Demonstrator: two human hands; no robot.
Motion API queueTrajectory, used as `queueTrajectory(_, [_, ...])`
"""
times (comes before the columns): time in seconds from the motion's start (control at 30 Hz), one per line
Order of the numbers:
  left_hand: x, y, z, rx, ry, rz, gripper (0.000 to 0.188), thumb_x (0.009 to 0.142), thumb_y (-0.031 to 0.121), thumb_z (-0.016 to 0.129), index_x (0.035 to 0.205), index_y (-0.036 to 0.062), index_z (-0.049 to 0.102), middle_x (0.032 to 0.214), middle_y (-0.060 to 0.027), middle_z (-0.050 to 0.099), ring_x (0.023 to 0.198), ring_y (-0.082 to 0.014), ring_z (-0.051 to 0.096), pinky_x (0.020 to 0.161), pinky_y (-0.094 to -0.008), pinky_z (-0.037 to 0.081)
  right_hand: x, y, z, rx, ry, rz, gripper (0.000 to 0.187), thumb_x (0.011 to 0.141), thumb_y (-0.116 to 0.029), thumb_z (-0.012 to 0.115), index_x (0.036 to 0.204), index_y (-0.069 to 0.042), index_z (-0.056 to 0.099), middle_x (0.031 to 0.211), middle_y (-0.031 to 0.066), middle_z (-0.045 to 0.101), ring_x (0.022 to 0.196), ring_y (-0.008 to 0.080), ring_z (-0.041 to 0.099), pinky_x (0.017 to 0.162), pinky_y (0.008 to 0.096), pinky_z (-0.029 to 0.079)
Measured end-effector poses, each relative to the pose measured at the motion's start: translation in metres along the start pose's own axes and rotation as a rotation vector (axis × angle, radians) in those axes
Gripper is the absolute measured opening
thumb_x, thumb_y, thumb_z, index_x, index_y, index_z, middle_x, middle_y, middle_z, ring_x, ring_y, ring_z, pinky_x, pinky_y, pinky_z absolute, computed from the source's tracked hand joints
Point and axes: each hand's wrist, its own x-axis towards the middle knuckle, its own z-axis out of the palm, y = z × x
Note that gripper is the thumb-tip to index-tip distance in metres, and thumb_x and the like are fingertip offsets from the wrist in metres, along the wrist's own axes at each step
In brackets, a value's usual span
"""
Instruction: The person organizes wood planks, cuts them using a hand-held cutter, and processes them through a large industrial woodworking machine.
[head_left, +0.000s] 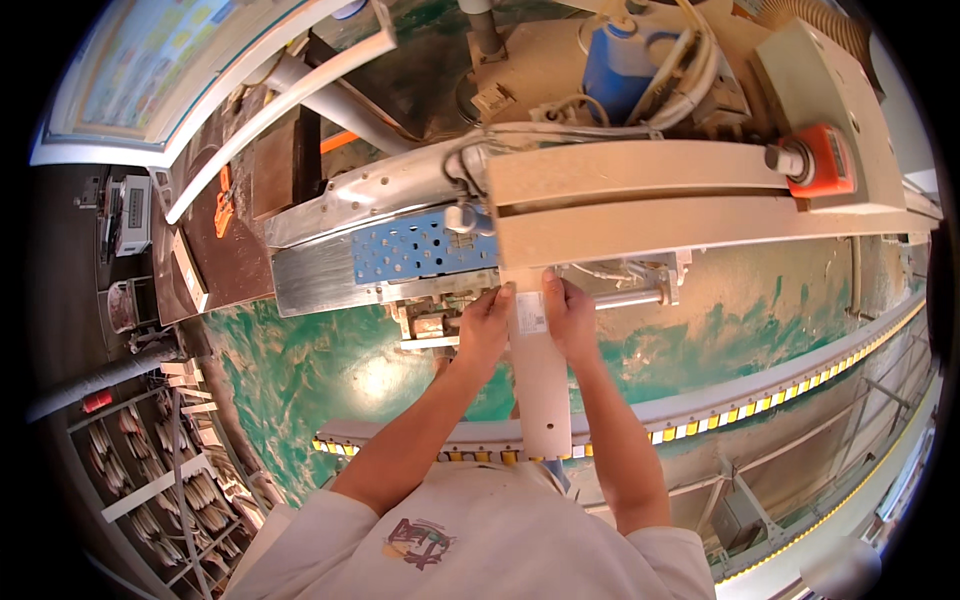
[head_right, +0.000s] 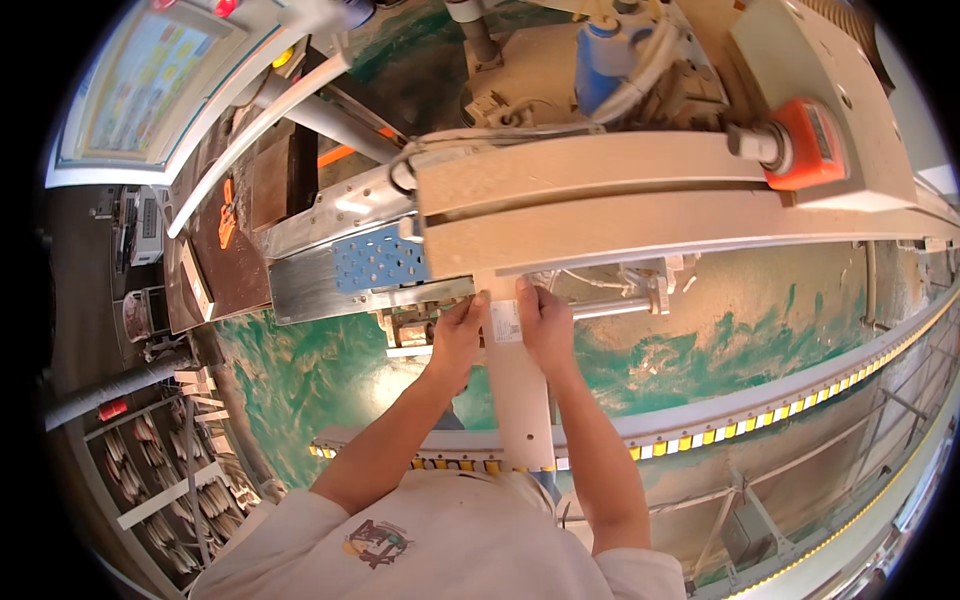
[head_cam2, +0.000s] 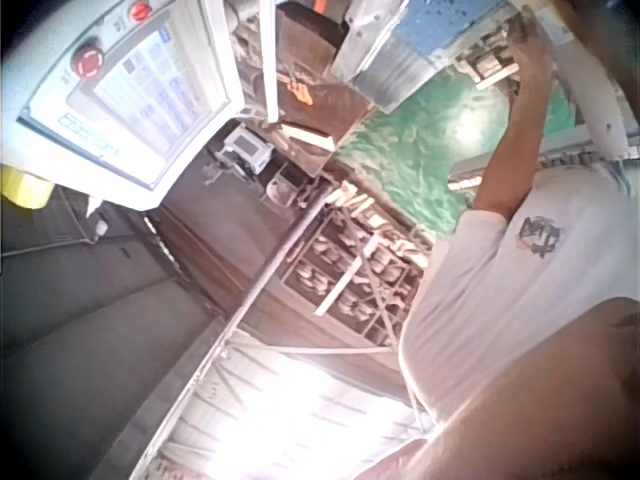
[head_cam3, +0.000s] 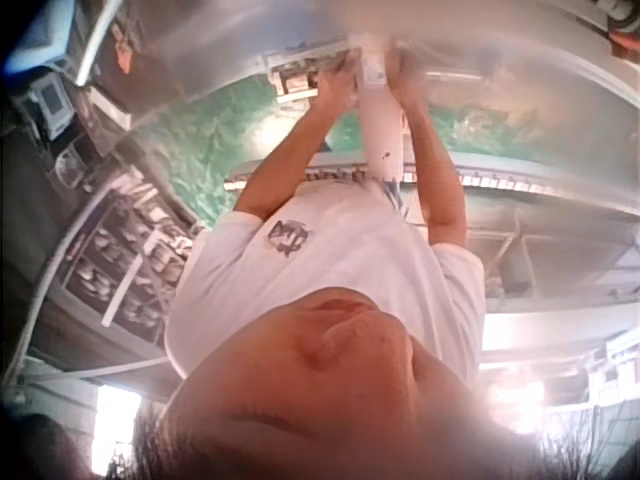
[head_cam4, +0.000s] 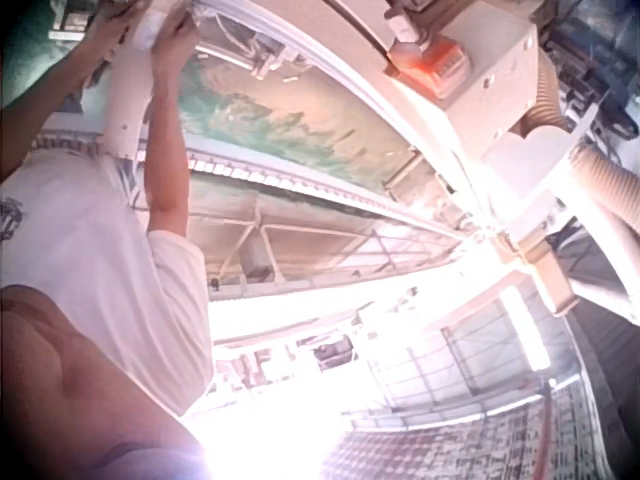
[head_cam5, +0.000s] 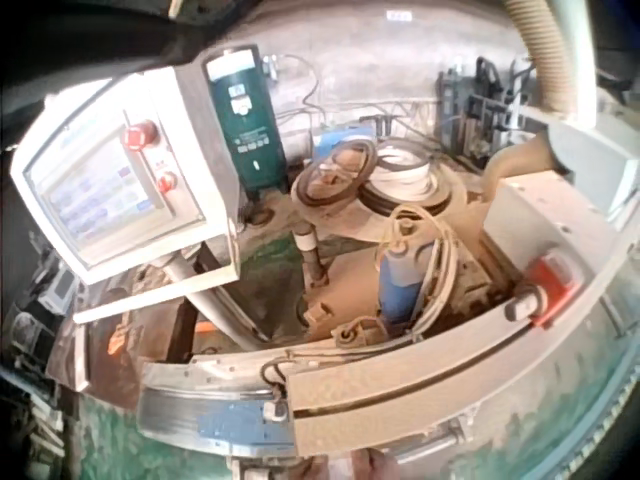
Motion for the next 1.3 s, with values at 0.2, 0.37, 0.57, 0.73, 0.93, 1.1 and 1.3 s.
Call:
queueTrajectory(0.2, [0.008,-0.018,0.056,0.082,-0.044,0.092,0.045,0.107,0.038,0.062,0.12,-0.0043,0.07,0.096,-0.0052,0.07,0.081,-0.012,0.064,0.07,-0.0301,0.053,0.012,0.023,-0.052,0.025,0.082,-0.053,0.057,0.105,-0.046,0.056,0.085,0.006,0.067,0.064,0.0195,0.059,0.061,0.0241,0.055,0.062,0.0418,0.047])
queueTrajectory(0.37, [0.008,-0.023,0.113,-0.048,-0.013,0.096,0.041,0.107,0.033,0.06,0.115,-0.0045,0.074,0.091,-0.0167,0.076,0.079,-0.0187,0.066,0.077,-0.0378,0.052,0.025,0.034,-0.098,0.052,0.069,0.056,0.063,0.102,-0.053,0.058,0.093,0.007,0.074,0.07,0.0183,0.068,0.068,0.025,0.066,0.069,0.0409,0.052])
queueTrajectory(0.57, [0.021,-0.02,0.173,0.088,-0.045,0.25,0.041,0.108,0.034,0.057,0.112,-0.0046,0.072,0.089,-0.0153,0.074,0.073,-0.0239,0.071,0.067,-0.037,0.057,0.059,0.052,-0.157,-0.045,0.055,0.028,0.072,0.099,-0.063,0.056,0.098,0.007,0.076,0.086,0.023,0.074,0.084,0.0356,0.073,0.077,0.0431,0.055])
queueTrajectory(0.73, [0.009,0.018,0.24,0.11,-0.262,-0.16,0.049,0.107,0.042,0.056,0.124,-0.0028,0.064,0.115,-0.0165,0.071,0.101,-0.0286,0.071,0.088,-0.0504,0.058,0.016,0.017,-0.232,-0.562,0.398,0.031,0.056,0.102,-0.049,0.059,0.124,0.002,0.07,0.117,0.0225,0.074,0.107,0.0342,0.072,0.087,0.0435,0.053])
queueTrajectory(0.93, [0.03,-0.045,0.025,0.488,-0.279,0.512,0.036,0.102,0.039,0.064,0.111,0.0047,0.07,0.077,-0.0077,0.071,0.06,-0.0225,0.066,0.062,-0.04,0.054,-0.185,0.089,-0.167,-0.279,0.568,-0.441,0.028,0.106,-0.011,0.057,0.123,0.008,0.068,0.127,0.0181,0.068,0.107,0.0256,0.069,0.098,0.0379,0.052])
queueTrajectory(1.1, [-0.019,-0.078,-0.169,0.167,0.005,0.083,0.028,0.099,0.026,0.07,0.108,0.0004,0.074,0.087,-0.011,0.075,0.064,-0.0192,0.067,0.059,-0.0351,0.056,-0.306,0.138,-0.047,0.226,0.491,-0.126,0.028,0.108,-0.019,0.058,0.114,0.006,0.068,0.086,0.0086,0.07,0.072,0.0159,0.065,0.067,0.0315,0.057])
queueTrajectory(1.3, [-0.017,-0.089,-0.435,-0.504,0.569,0.007,0.021,0.102,0.018,0.068,0.101,-0.0034,0.071,0.082,-0.0136,0.069,0.061,-0.0206,0.058,0.048,-0.0353,0.042,-0.319,0.105,0.067,0.305,0.131,-0.083,0.028,0.108,-0.022,0.06,0.109,0.004,0.069,0.083,0.0078,0.072,0.067,0.0146,0.068,0.06,0.0298,0.056])
